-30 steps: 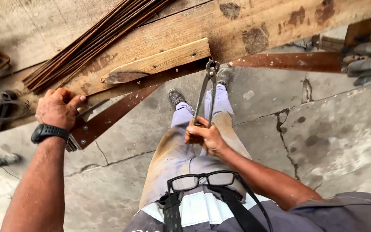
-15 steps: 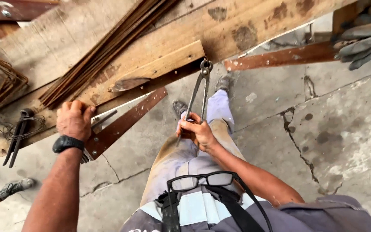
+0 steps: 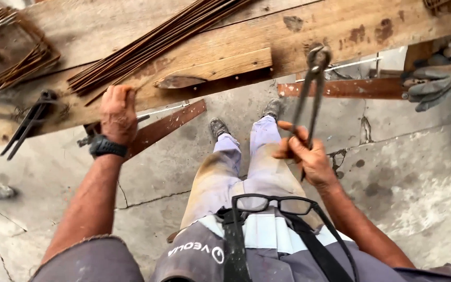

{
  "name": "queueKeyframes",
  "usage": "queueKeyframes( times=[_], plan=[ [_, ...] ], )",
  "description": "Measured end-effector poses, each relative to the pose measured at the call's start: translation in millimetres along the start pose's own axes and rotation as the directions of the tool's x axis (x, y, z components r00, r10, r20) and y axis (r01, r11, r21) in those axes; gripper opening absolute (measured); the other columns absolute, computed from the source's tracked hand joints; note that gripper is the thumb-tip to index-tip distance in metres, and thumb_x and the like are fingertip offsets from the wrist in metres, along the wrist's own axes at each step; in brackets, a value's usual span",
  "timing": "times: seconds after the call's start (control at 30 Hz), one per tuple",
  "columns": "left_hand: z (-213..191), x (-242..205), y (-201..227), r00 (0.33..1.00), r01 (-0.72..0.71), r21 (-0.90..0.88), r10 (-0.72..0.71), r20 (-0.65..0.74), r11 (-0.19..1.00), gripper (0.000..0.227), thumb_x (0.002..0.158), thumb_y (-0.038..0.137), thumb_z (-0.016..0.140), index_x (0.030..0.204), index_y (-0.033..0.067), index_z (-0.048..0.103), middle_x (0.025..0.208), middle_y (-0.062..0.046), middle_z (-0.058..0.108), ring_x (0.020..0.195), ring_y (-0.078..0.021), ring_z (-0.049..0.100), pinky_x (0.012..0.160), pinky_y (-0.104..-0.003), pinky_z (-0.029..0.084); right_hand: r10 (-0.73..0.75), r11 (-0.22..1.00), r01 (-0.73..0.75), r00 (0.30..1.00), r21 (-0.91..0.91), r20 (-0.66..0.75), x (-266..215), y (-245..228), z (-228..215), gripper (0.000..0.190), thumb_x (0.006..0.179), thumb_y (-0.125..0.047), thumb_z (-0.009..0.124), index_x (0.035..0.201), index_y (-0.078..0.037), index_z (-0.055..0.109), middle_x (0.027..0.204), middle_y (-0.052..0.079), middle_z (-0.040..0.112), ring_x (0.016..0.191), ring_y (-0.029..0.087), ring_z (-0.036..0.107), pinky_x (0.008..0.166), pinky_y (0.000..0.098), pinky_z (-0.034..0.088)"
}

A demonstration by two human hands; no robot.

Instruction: Bending thin rebar into rectangular stirrups using a manual jig and pincers on a wooden workbench.

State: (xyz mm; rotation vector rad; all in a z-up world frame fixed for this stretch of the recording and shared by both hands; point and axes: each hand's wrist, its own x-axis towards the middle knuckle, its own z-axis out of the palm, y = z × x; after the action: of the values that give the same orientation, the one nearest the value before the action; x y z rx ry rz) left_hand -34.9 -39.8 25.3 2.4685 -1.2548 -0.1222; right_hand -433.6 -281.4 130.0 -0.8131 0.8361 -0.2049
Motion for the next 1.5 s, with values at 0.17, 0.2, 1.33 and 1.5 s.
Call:
queueKeyframes(
  times=[0.17,0.2,1.33,1.5],
  plan=[
    [63.3,4.3,56.8,0.979,-0.032,-0.554,-0.086,-0.187,0.832,0.051,0.077,0.039,0.091,0.113,0.0122,0.067,0.098,-0.015,0.063,0.095,-0.031,0.061,0.091,-0.043,0.046,-0.363,0.815,0.334,0.931,-0.474,0.032,34.6,-46.4,14.9,0.012,0.103,-0.008,0.059,0.101,0.004,0.062,0.068,0.012,0.057,0.06,0.02,0.061,0.064,0.0359,0.057],
    [65.8,2.0,98.7,0.976,-0.027,-0.551,-0.096,-0.194,0.834,0.051,0.077,0.039,0.091,0.113,0.0122,0.067,0.098,-0.015,0.063,0.095,-0.031,0.061,0.091,-0.043,0.046,-0.36,0.813,0.337,0.932,-0.475,0.045,42.6,-60.4,33.5,0.012,0.103,-0.008,0.059,0.101,0.004,0.062,0.068,0.012,0.057,0.06,0.02,0.061,0.064,0.0359,0.057],
    [92.3,-2.5,137.8,0.679,0.504,-0.832,-0.702,0.214,0.233,0.008,0.096,0.019,0.06,0.097,0.0117,0.063,0.087,-0.004,0.067,0.076,-0.0135,0.06,0.067,-0.027,0.05,0.309,0.007,-0.065,0.949,-0.998,-0.059,122.9,-177.7,-34.0,0.017,0.103,-0.019,0.058,0.091,-0.007,0.058,0.078,0.009,0.059,0.066,0.021,0.05,0.058,0.0371,0.042],
    [100.3,8.6,146.4,0.517,0.61,-0.79,-0.728,0.451,-0.057,0.014,0.097,0.026,0.063,0.092,0.0128,0.059,0.069,-0.005,0.066,0.052,-0.0095,0.057,0.043,-0.022,0.044,0.265,-0.059,-0.116,0.956,-0.991,-0.128,120.0,-193.0,-7.7,0.019,0.11,-0.021,0.05,0.103,-0.006,0.058,0.087,0.01,0.055,0.065,0.019,0.043,0.055,0.036,0.04]
  ],
)
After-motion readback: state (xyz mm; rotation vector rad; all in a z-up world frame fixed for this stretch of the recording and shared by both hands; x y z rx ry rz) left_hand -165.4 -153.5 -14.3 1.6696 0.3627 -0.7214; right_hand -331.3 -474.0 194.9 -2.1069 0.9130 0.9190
